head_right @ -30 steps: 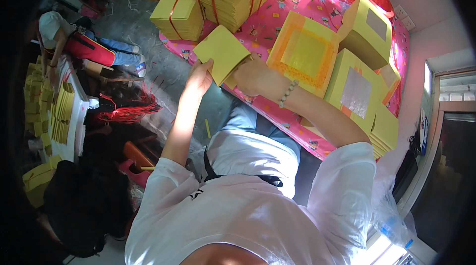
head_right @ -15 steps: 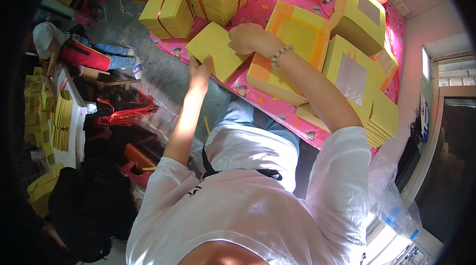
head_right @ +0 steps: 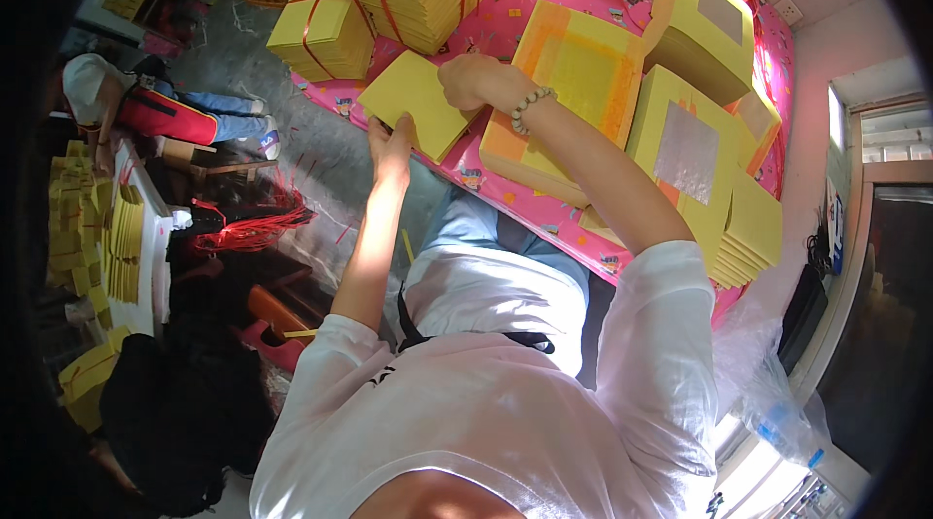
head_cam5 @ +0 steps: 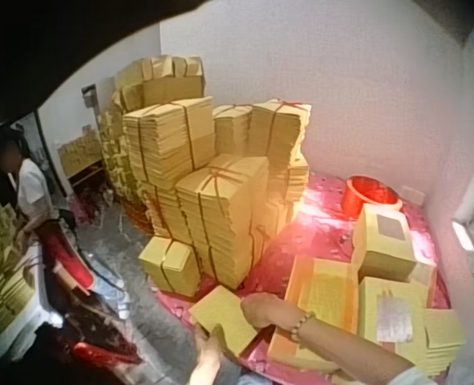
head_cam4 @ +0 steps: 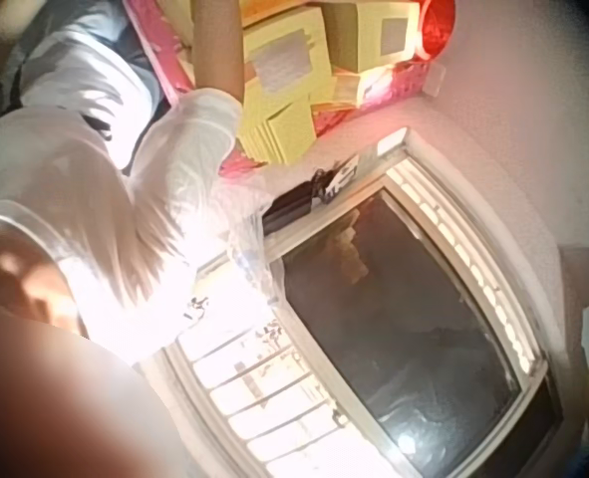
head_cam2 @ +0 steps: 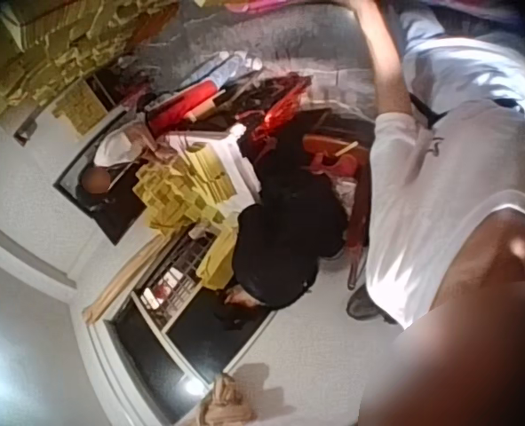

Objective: The person repeatedly folds yellow paper sheets by hand, aligning edges and creasing them to form small packets. They place each finished packet onto a growing stack on the table. The workspace is a table covered with a pink patterned cloth, surrounded by large stacks of similar yellow paper.

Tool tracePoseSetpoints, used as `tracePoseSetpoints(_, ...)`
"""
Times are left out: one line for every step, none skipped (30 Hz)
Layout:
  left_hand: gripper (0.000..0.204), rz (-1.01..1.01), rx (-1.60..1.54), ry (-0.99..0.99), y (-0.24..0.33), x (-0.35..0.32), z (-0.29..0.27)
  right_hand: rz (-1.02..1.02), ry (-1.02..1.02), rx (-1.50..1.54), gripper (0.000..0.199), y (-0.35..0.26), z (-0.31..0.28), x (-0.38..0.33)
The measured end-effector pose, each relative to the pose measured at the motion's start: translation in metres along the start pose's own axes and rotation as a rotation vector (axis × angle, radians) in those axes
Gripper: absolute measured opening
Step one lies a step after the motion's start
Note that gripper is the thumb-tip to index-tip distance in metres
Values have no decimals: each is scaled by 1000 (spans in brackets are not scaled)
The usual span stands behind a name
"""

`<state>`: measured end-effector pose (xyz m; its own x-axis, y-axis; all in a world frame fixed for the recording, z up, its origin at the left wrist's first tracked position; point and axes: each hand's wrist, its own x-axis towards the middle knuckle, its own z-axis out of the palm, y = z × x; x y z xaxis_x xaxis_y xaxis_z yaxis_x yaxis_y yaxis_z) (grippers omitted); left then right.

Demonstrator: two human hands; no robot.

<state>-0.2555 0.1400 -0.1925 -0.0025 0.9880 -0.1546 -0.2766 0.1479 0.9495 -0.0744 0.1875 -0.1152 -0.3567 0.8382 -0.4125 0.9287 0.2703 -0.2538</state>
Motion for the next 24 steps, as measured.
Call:
tracePoseSetpoints(36,-6,-1,6,0,0,0,-22,4,3,29,0,-2,-1)
tracePoseSetpoints(37,-12,-1,11,-1,1,-1,-18,3,1,29,-1,-2,0)
tracePoseSetpoints(37,-19,-2,15,0,0,0,-12,2,-1,28,0,0,1)
tracePoseSetpoints(37,-18,-6,17,0,0,0,-6,2,-3,28,0,1,2)
tracePoseSetpoints(36,-17,-9,19,0,-1,1,-2,7,-1,28,1,3,3)
tracePoseSetpoints(36,-15,-12,22,2,-2,2,1,13,2,28,1,4,3)
tracePoseSetpoints(36,-13,-15,24,3,-3,3,4,19,4,27,1,4,3)
tracePoseSetpoints(35,-12,-18,25,4,-4,4,0,28,16,27,1,4,3)
tracePoseSetpoints(35,-10,-22,28,5,-5,4,-5,36,28,27,0,2,1)
tracePoseSetpoints(35,0,1,29,2,-3,2,-10,45,39,27,-1,0,0)
tracePoseSetpoints(36,10,23,30,-2,0,0,4,28,30,27,-3,-2,-1)
tracePoseSetpoints(36,19,47,29,-3,0,0,20,11,23,27,-5,-2,-1)
tracePoseSetpoints(37,36,39,53,-3,-1,1,35,-6,16,27,-6,-2,0)
tracePoseSetpoints(38,53,32,77,-5,-2,3,29,-3,23,26,-6,1,1)
tracePoseSetpoints(39,71,24,100,-4,-3,5,24,0,29,26,-7,3,3)
tracePoseSetpoints(43,82,35,82,-2,-4,4,19,4,36,26,-6,5,5)
tracePoseSetpoints(48,93,46,63,1,-6,3,24,4,23,26,-5,7,6)
tracePoseSetpoints(52,107,55,51,4,-8,1,24,3,5,26,-9,4,4)
tracePoseSetpoints(56,151,204,58,16,-14,2,30,5,-8,26,-12,3,2)
tracePoseSetpoints(60,195,354,63,28,-22,3,33,2,-7,25,-14,1,-1)
tracePoseSetpoints(65,238,503,69,36,-28,3,37,-3,-6,25,-15,-1,-3)
tracePoseSetpoints(64,399,702,98,35,-31,1,41,-7,-4,25,-17,-3,-5)
tracePoseSetpoints(64,562,899,125,35,-34,-1,51,-18,-6,25,-19,-5,-6)
tracePoseSetpoints(64,728,1093,157,34,-35,-2,59,-28,-11,25,-21,-7,-6)
